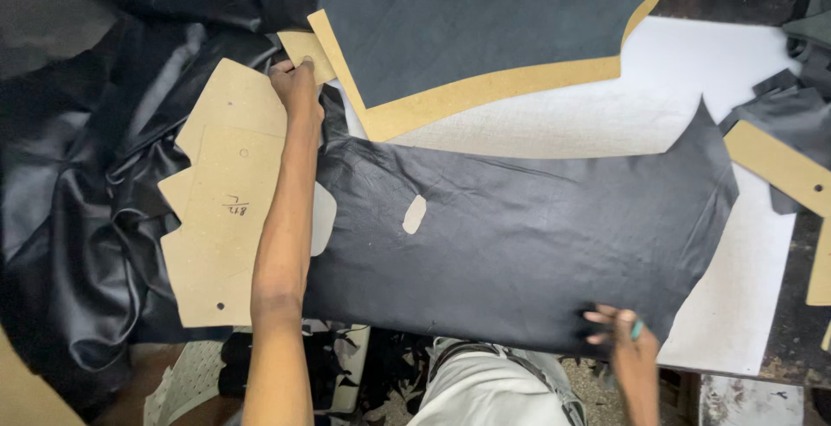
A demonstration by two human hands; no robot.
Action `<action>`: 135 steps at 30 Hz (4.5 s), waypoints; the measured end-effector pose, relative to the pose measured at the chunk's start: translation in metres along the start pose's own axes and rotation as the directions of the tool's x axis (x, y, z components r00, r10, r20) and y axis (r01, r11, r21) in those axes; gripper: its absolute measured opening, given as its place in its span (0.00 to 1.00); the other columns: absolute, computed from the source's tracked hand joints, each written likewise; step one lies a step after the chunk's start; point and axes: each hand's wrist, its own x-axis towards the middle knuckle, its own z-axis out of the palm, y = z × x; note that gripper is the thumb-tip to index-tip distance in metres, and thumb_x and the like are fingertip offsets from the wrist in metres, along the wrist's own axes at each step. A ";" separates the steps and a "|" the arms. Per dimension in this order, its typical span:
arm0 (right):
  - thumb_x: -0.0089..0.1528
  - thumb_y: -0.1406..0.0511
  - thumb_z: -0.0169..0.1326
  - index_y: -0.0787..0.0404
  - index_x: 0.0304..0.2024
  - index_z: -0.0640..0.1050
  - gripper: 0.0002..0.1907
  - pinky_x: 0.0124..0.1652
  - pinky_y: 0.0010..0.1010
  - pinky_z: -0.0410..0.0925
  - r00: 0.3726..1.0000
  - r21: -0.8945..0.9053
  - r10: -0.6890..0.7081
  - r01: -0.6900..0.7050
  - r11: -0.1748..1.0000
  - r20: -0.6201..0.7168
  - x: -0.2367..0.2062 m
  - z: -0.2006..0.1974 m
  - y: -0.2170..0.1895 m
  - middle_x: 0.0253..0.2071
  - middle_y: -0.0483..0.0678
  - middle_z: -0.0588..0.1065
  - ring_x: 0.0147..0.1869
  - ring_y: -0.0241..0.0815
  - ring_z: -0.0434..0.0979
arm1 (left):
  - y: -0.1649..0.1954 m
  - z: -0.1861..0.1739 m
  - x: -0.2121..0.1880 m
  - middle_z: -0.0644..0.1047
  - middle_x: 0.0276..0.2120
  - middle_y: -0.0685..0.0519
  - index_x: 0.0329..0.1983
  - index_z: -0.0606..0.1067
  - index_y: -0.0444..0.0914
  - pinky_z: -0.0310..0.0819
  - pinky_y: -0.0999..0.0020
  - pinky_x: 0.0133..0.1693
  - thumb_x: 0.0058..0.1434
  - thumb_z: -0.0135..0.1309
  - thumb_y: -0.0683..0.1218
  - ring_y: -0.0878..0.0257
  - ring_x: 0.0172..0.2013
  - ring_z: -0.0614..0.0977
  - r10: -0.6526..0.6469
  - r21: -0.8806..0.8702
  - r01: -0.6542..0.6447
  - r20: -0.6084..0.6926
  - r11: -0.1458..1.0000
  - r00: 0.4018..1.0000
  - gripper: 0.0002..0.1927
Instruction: The person places a cardboard pattern on a large sheet of black leather and uses a utility knife to cut around the pattern's edges. They remove the cut piece, reposition the leather, and repeat the process with another pattern to produce additional leather pieces.
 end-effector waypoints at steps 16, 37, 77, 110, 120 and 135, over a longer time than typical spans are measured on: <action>0.73 0.56 0.49 0.68 0.40 0.70 0.19 0.21 0.22 0.57 0.920 0.733 -0.326 0.066 0.677 0.218 0.151 0.249 -0.291 0.31 0.50 0.71 0.35 0.37 0.78 | -0.004 -0.005 0.047 0.81 0.32 0.47 0.43 0.76 0.30 0.71 0.75 0.24 0.63 0.53 0.40 0.64 0.23 0.80 -0.200 -0.170 0.302 0.446 0.938 0.872 0.09; 0.70 0.70 0.47 0.73 0.56 0.73 0.15 0.22 0.13 0.59 0.804 0.566 -0.585 0.437 0.699 0.102 0.123 0.113 -0.357 0.51 0.55 0.79 0.41 0.35 0.82 | 0.109 0.009 -0.150 0.79 0.32 0.42 0.44 0.73 0.25 0.69 0.72 0.24 0.68 0.50 0.43 0.61 0.25 0.80 0.042 -0.429 0.257 0.575 0.866 0.817 0.13; 0.65 0.72 0.59 0.74 0.63 0.73 0.25 0.41 0.26 0.75 0.911 0.264 -0.345 0.398 0.878 -0.226 0.034 -0.084 0.103 0.47 0.54 0.79 0.43 0.38 0.79 | -0.137 -0.153 -0.359 0.77 0.44 0.41 0.51 0.74 0.33 0.77 0.63 0.39 0.64 0.61 0.40 0.52 0.37 0.82 0.118 0.546 -0.469 0.557 0.694 0.822 0.14; 0.68 0.68 0.58 0.69 0.48 0.81 0.10 0.42 0.27 0.72 0.945 0.154 -0.217 0.259 0.953 -0.245 0.079 -0.121 0.071 0.38 0.52 0.81 0.38 0.36 0.79 | -0.123 -0.127 -0.373 0.80 0.53 0.42 0.62 0.72 0.29 0.73 0.70 0.54 0.72 0.53 0.39 0.62 0.51 0.80 -0.063 0.404 -0.108 0.388 0.908 0.920 0.17; 0.64 0.68 0.67 0.66 0.44 0.80 0.10 0.28 0.29 0.59 0.952 0.448 -0.294 0.299 0.842 -0.084 0.125 -0.156 0.032 0.31 0.49 0.74 0.28 0.34 0.65 | -0.086 -0.084 -0.311 0.82 0.46 0.46 0.49 0.76 0.34 0.79 0.63 0.57 0.70 0.55 0.43 0.61 0.49 0.84 0.300 -0.177 -0.250 0.707 0.952 0.640 0.08; 0.67 0.78 0.57 0.64 0.48 0.84 0.10 0.51 0.29 0.71 0.837 -0.116 -0.529 0.517 0.848 -0.140 0.144 -0.149 0.009 0.51 0.51 0.81 0.54 0.41 0.81 | -0.102 -0.089 -0.303 0.76 0.61 0.44 0.48 0.78 0.33 0.68 0.57 0.68 0.64 0.50 0.32 0.48 0.66 0.76 0.245 0.473 -0.700 0.706 0.534 0.664 0.12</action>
